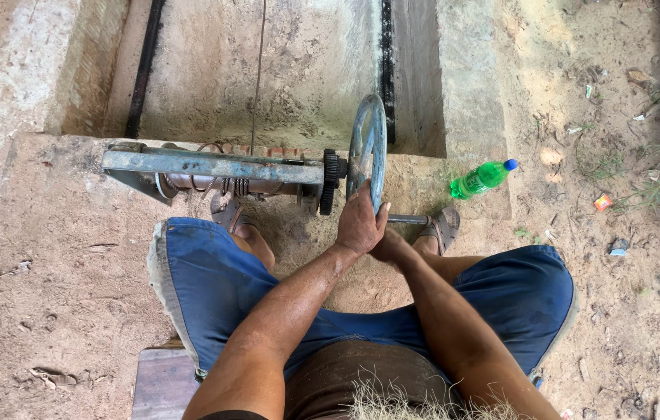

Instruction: The person operates a manual winch by turning a wheel to lower and raise a rope into a well. The person sits on the ground next to the well and uses both hands to rotate the wheel.

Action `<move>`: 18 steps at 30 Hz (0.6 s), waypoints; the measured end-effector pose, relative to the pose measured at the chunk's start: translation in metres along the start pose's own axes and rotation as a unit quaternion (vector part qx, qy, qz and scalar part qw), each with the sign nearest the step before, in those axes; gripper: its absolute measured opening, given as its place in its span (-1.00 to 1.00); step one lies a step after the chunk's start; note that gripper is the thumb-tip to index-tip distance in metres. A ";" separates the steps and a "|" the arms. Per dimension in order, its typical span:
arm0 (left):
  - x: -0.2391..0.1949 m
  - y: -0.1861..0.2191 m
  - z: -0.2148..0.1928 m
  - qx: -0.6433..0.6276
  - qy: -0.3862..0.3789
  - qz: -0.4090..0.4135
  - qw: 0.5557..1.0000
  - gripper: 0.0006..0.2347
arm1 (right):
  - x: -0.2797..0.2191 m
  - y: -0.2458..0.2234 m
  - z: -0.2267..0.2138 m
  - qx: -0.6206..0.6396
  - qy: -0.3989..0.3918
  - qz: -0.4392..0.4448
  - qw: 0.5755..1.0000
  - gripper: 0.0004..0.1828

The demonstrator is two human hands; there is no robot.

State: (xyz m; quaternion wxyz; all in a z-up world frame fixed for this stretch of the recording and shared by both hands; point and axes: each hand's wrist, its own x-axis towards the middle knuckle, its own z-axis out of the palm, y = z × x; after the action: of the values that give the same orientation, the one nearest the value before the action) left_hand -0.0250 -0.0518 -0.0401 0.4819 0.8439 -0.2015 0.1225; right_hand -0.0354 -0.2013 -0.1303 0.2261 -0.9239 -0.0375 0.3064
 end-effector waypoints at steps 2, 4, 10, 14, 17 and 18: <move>-0.001 0.000 -0.001 -0.006 0.001 0.005 1.000 -0.41 | -0.004 0.004 -0.015 -0.016 -0.019 0.033 0.999 -0.69; -0.002 0.003 -0.003 -0.011 -0.006 0.001 1.000 -0.41 | -0.010 0.000 -0.032 -0.078 -0.047 0.027 0.996 -0.64; -0.002 0.012 -0.014 -0.009 -0.025 -0.017 1.000 -0.40 | -0.044 -0.031 -0.074 -0.057 -0.142 0.019 0.988 -0.75; -0.002 0.008 -0.008 -0.062 -0.051 -0.050 0.995 -0.43 | -0.051 -0.005 -0.109 -0.125 -0.123 -0.187 0.967 -0.78; -0.005 -0.003 0.007 -0.013 0.044 0.040 0.998 -0.42 | -0.050 0.033 -0.138 -0.248 0.072 -0.498 0.828 -0.71; -0.005 -0.010 0.011 0.034 0.099 0.087 0.991 -0.41 | -0.046 0.041 -0.145 0.019 0.013 -0.353 0.935 -0.68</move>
State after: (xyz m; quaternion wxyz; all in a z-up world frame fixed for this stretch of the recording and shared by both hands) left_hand -0.0249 -0.0559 -0.0554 0.4580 0.8227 -0.2213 0.2539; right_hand 0.0089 -0.3045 -0.0197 0.3378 -0.8507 -0.3522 0.1956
